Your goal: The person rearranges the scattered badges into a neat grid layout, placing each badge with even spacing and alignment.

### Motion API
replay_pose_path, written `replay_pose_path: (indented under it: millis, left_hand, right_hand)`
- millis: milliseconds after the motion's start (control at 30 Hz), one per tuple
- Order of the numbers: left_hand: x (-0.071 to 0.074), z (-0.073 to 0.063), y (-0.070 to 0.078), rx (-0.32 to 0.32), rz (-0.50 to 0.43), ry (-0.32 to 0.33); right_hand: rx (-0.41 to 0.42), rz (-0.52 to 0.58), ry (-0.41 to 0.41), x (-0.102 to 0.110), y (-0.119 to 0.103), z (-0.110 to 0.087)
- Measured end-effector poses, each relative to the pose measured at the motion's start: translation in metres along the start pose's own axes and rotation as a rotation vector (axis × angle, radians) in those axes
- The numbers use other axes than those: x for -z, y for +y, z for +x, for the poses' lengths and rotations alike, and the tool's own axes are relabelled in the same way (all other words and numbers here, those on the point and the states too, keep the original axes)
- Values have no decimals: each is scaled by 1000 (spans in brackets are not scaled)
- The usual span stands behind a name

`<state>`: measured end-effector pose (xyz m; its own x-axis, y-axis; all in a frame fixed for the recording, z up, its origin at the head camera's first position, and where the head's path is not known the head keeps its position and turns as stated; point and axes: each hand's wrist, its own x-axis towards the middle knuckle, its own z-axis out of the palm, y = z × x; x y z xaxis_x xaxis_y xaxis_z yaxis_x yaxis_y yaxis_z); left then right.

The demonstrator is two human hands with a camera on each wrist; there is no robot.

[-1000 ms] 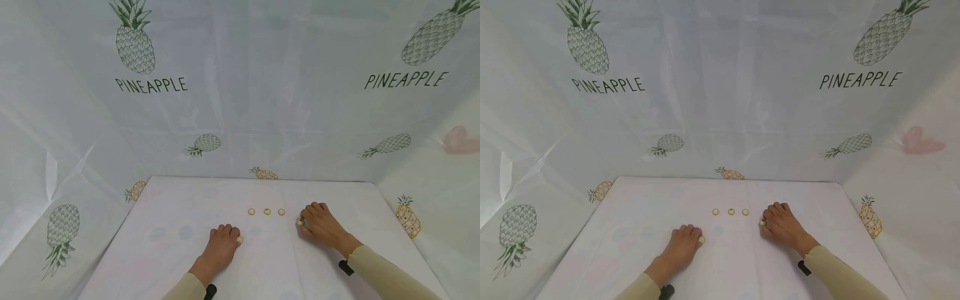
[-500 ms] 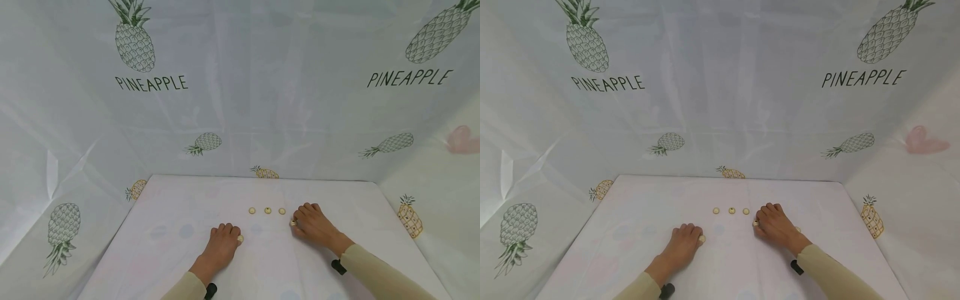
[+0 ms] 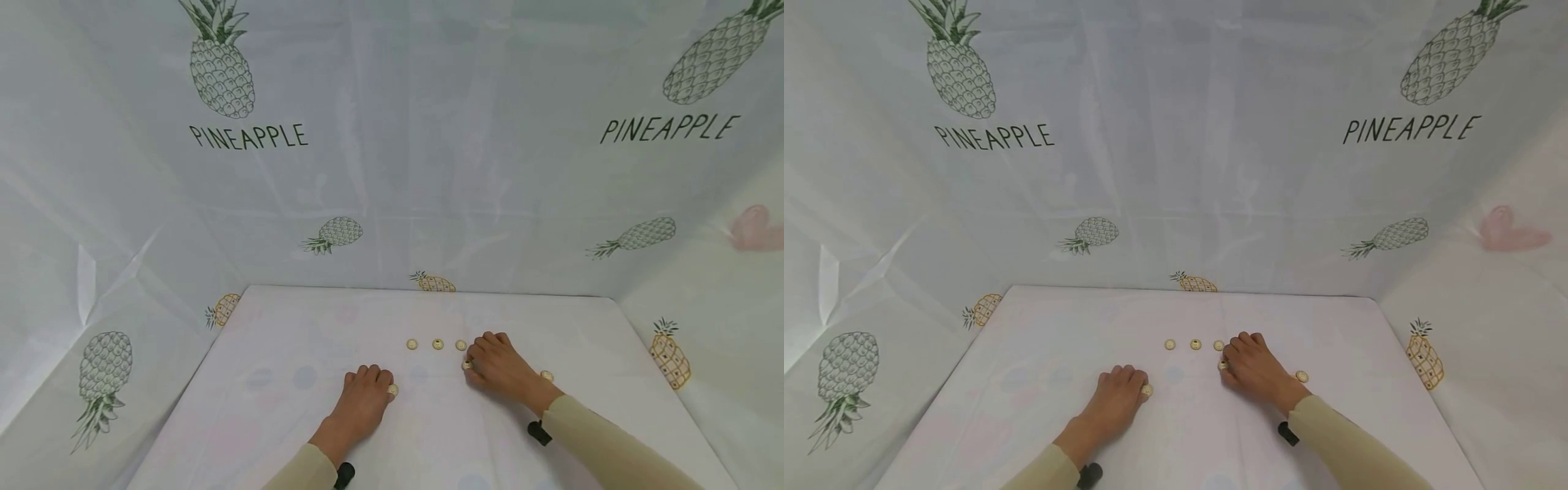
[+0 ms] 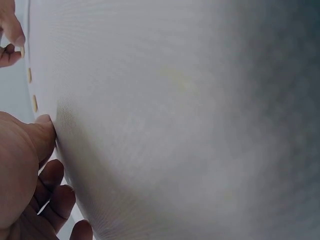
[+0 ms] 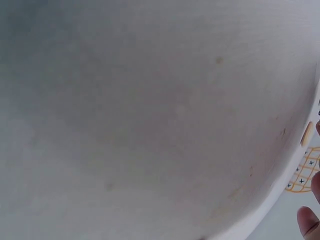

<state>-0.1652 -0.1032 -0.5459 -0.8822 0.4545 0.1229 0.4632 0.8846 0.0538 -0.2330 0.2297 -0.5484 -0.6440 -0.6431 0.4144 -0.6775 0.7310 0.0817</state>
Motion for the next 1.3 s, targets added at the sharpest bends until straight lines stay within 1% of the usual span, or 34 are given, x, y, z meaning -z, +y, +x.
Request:
replay_pose_path:
  millis: [133,233,367,567,800,967,1133,1300]
  left_hand:
    - [0,0,0,0,0,6]
    - [0,0,0,4,0,5]
    - [-1,0,0,4,2,6]
    - [0,-1,0,-9,17,32]
    - [1,0,0,18,-22,-1]
    - [2,-1,1,19,-23,-11]
    - [2,-1,1,28,-52,-21]
    - [1,-1,0,37,-73,-23]
  right_hand:
    - [14,10,19,-3,-1,2]
    - [12,11,17,-4,-2,3]
    - [-11,16,-18,-3,-4,4]
    - [-56,15,-75,-2,-5,6]
    - [-75,16,-82,-4,-4,4]
    - [-87,16,-98,-3,-4,4]
    - [-100,23,-111,-2,-5,3]
    - [-93,16,-100,-1,-6,3]
